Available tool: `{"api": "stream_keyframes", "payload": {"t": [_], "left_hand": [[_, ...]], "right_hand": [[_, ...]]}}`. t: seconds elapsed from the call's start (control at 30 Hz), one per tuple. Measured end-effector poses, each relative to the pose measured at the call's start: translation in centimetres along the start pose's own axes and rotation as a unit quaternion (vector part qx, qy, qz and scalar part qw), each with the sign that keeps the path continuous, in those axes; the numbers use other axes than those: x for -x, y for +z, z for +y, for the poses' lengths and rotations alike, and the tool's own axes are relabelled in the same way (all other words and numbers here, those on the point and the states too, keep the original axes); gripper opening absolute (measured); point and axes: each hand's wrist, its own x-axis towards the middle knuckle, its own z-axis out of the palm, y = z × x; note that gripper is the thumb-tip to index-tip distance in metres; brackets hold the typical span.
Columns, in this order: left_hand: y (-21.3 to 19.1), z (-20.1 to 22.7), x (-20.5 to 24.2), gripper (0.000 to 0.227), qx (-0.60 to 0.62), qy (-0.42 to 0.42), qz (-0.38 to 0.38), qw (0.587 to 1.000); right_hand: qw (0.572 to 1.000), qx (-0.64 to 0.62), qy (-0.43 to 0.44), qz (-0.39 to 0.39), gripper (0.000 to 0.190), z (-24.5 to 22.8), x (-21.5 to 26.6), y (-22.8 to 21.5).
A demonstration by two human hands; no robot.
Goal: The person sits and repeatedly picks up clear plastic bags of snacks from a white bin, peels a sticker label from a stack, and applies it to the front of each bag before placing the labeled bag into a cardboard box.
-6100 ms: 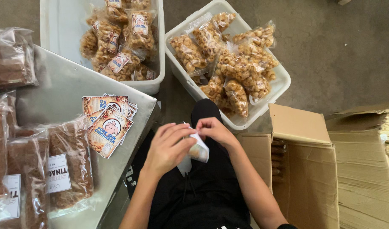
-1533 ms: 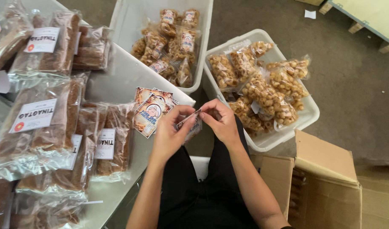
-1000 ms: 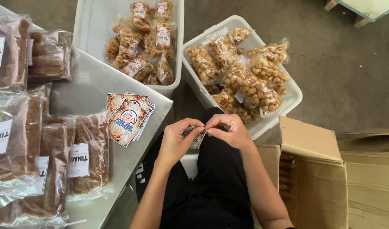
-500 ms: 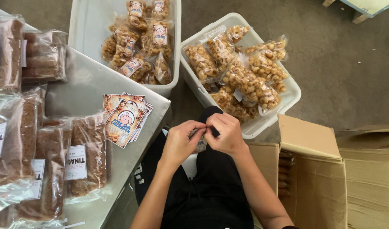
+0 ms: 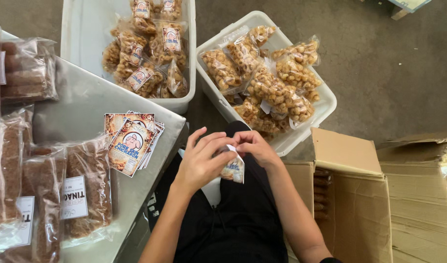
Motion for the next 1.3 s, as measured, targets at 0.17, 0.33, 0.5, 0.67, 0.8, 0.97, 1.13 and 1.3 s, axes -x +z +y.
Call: {"api": "stream_keyframes", "payload": {"t": [0.17,0.33,0.5,0.67,0.8,0.97,1.13,1.3], "left_hand": [[-2.3,0.4,0.2,0.017,0.045,-0.047,0.141,0.988],[-1.9,-0.9,-1.3,0.017,-0.067,-0.107,0.019,0.992],[1.4,-2.0,-2.7,0.032,-0.054,-0.158,-0.052,0.985],[6.8,-4.9,-2.2,0.055,0.084,-0.257,-0.035,0.962],[12.8,-8.4,-0.8,0.074,0.266,-0.43,0.129,0.853],[17.2,-11.1,3.8,0.019,0.442,-0.478,0.116,0.75],[18.0,-11.4,3.0,0.032,0.343,-0.505,0.063,0.79],[17.6,-12.4,2.8,0.063,0.372,-0.507,0.087,0.772]], "right_hand": [[0.877,0.45,0.078,0.149,0.013,1.1,-2.8,1.4],[0.927,0.324,-0.059,0.18,0.026,-2.0,-1.9,2.5],[0.95,0.245,-0.189,-0.04,0.012,-2.9,-1.2,-1.3],[0.991,-0.022,-0.105,0.086,0.004,-1.3,-5.1,-7.5],[0.976,-0.067,-0.049,0.204,0.015,0.1,-6.7,-8.4],[0.98,-0.025,-0.083,0.179,0.022,1.7,-5.6,-8.4],[0.974,0.066,-0.095,0.196,0.01,3.5,-6.6,-11.5],[0.761,0.424,-0.161,0.464,0.022,2.1,-10.2,-22.5]]}}
